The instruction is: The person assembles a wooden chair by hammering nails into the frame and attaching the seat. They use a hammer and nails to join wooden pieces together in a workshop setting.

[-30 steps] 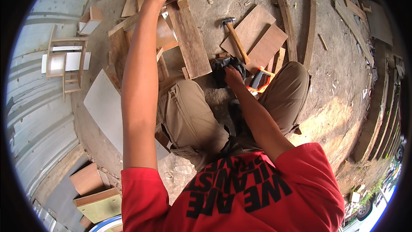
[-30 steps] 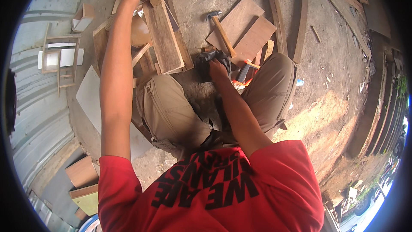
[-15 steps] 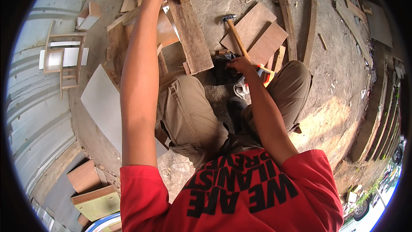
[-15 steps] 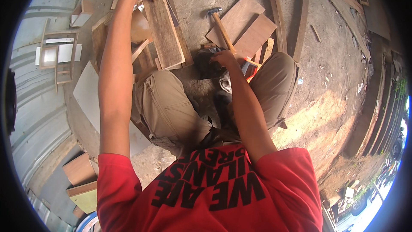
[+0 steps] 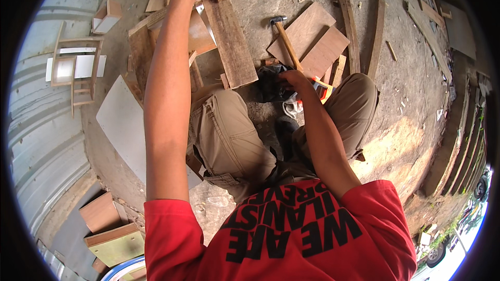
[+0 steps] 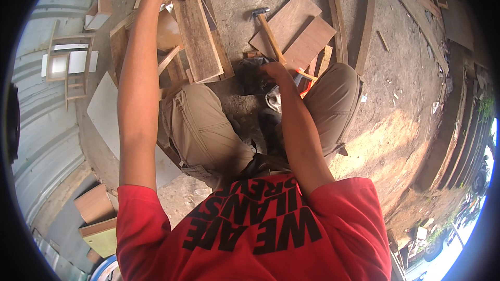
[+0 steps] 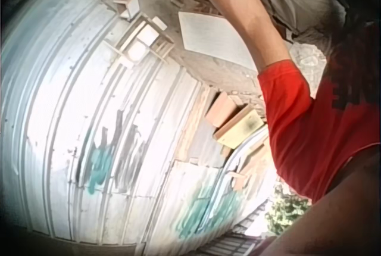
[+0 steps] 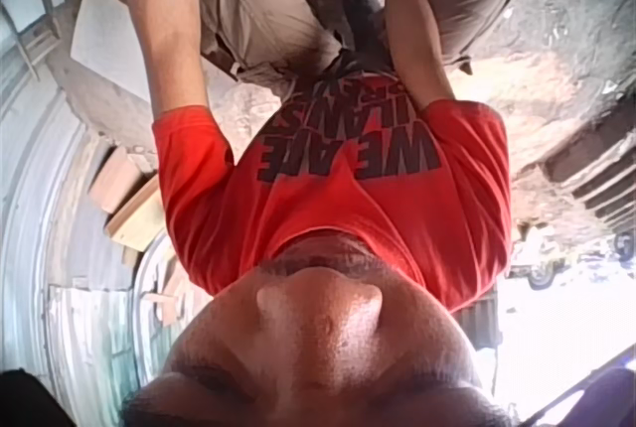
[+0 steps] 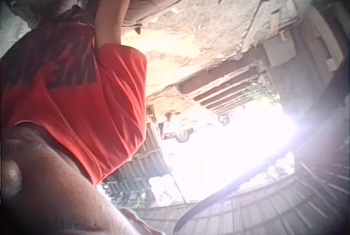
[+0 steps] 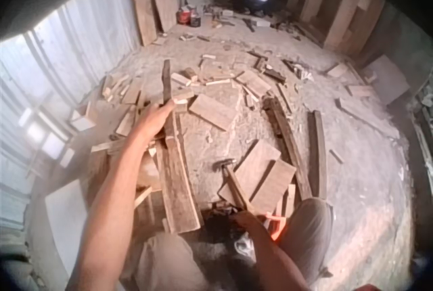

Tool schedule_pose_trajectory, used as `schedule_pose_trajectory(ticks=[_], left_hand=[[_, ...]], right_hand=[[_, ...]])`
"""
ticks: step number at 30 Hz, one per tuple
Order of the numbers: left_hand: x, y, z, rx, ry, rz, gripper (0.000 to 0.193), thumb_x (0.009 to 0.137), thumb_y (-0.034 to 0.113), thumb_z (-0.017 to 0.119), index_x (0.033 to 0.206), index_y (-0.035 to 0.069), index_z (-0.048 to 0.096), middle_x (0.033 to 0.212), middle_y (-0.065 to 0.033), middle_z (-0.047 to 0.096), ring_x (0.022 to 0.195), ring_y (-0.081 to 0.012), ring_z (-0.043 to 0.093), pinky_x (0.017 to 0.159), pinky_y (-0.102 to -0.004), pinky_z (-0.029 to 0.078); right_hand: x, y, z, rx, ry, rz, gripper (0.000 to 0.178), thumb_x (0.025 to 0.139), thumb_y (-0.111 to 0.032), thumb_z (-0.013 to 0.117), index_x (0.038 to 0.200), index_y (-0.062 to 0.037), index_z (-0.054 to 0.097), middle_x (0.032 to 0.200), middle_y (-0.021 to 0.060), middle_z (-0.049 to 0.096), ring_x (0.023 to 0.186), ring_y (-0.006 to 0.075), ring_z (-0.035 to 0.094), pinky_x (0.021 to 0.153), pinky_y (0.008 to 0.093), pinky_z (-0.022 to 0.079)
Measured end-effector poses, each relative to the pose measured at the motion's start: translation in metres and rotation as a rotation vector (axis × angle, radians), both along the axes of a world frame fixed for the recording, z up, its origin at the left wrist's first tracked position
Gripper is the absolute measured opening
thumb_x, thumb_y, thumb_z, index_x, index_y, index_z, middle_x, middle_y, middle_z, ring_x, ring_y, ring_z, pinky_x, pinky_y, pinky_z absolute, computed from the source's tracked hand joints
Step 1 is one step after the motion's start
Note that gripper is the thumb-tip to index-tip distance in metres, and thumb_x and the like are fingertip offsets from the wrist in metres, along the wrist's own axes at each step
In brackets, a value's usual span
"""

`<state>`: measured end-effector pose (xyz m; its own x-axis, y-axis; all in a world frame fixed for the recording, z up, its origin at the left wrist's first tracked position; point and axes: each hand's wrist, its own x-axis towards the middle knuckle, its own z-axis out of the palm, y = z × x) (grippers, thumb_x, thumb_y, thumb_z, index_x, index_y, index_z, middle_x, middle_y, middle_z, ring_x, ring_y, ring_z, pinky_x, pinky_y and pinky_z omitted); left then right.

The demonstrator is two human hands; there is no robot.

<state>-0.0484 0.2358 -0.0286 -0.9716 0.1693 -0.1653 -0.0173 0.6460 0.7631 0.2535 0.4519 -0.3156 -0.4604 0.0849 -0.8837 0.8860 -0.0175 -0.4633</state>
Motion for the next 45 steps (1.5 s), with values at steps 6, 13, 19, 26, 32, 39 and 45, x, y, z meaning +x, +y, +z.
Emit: schedule_pose_trajectory(ticks=[6,13,19,26,32,39,45], left_hand=[[0.002,0.001,0.005,0.016,0.0,-0.04,0.075,0.095,0.06,0.053,0.135,-0.002,0.057,0.135,-0.026,0.059,0.127,-0.0387,0.055,0.104,-0.0464,0.043],[-0.009,-0.004,-0.005,0.031,0.031,-0.106,0.067,0.095,0.06,0.053,0.112,-0.004,0.066,0.096,-0.022,0.07,0.096,-0.0338,0.068,0.082,-0.0463,0.049],[-0.01,-0.008,-0.018,0.007,0.128,-0.089,0.077,0.09,0.066,0.052,0.115,-0.004,0.069,0.121,-0.0338,0.063,0.121,-0.0468,0.058,0.1,-0.0484,0.046],[-0.017,-0.004,-0.03,-0.008,0.139,-0.083,0.073,0.09,0.066,0.054,0.093,-0.005,0.073,0.093,-0.0242,0.073,0.096,-0.0337,0.07,0.089,-0.0427,0.049],[-0.01,0.007,-0.018,0.153,0.046,-0.086,0.063,0.097,0.056,0.052,0.107,-0.004,0.069,0.092,-0.0189,0.071,0.092,-0.0325,0.068,0.08,-0.0434,0.05],[-0.001,0.002,-0.006,0.25,-0.028,-0.057,0.055,0.098,0.05,0.054,0.096,-0.002,0.072,0.083,-0.0095,0.069,0.076,-0.0218,0.065,0.07,-0.0377,0.05],[-0.008,-0.006,-0.012,0.3,-0.115,-0.088,0.055,0.098,0.051,0.055,0.096,-0.001,0.073,0.083,-0.0079,0.069,0.076,-0.0205,0.065,0.07,-0.0374,0.05]], right_hand=[[0.003,-0.002,0.0,0.125,0.095,0.057,0.025,0.082,-0.024,0.07,0.102,-0.0095,0.076,0.097,0.0054,0.076,0.081,0.0204,0.07,0.073,0.038,0.055],[0.028,-0.044,0.001,0.713,0.465,0.456,0.021,0.079,-0.021,0.07,0.091,-0.0038,0.073,0.102,0.0203,0.069,0.101,0.0386,0.065,0.088,0.048,0.051],[0.032,-0.067,0.002,0.829,0.51,0.496,0.019,0.082,-0.018,0.062,0.092,-0.0013,0.066,0.104,0.0213,0.064,0.105,0.0409,0.063,0.089,0.0523,0.052],[0.034,-0.07,-0.015,0.825,0.489,0.434,0.019,0.081,-0.015,0.063,0.096,-0.0047,0.068,0.102,0.0191,0.066,0.1,0.0401,0.066,0.088,0.0524,0.053],[0.041,-0.021,-0.064,0.722,0.515,0.432,0.029,0.077,-0.013,0.065,0.103,-0.0051,0.073,0.101,0.0228,0.07,0.096,0.0449,0.067,0.086,0.0491,0.055],[-0.009,-0.001,-0.031,0.053,0.263,0.058,0.023,0.085,-0.002,0.062,0.105,0.0028,0.071,0.092,0.0175,0.073,0.074,0.0166,0.074,0.06,0.0327,0.06],[0.015,-0.035,-0.018,0.752,0.42,0.535,0.035,0.08,-0.001,0.061,0.114,-0.0039,0.068,0.104,0.0207,0.07,0.095,0.0337,0.071,0.081,0.0455,0.058]])
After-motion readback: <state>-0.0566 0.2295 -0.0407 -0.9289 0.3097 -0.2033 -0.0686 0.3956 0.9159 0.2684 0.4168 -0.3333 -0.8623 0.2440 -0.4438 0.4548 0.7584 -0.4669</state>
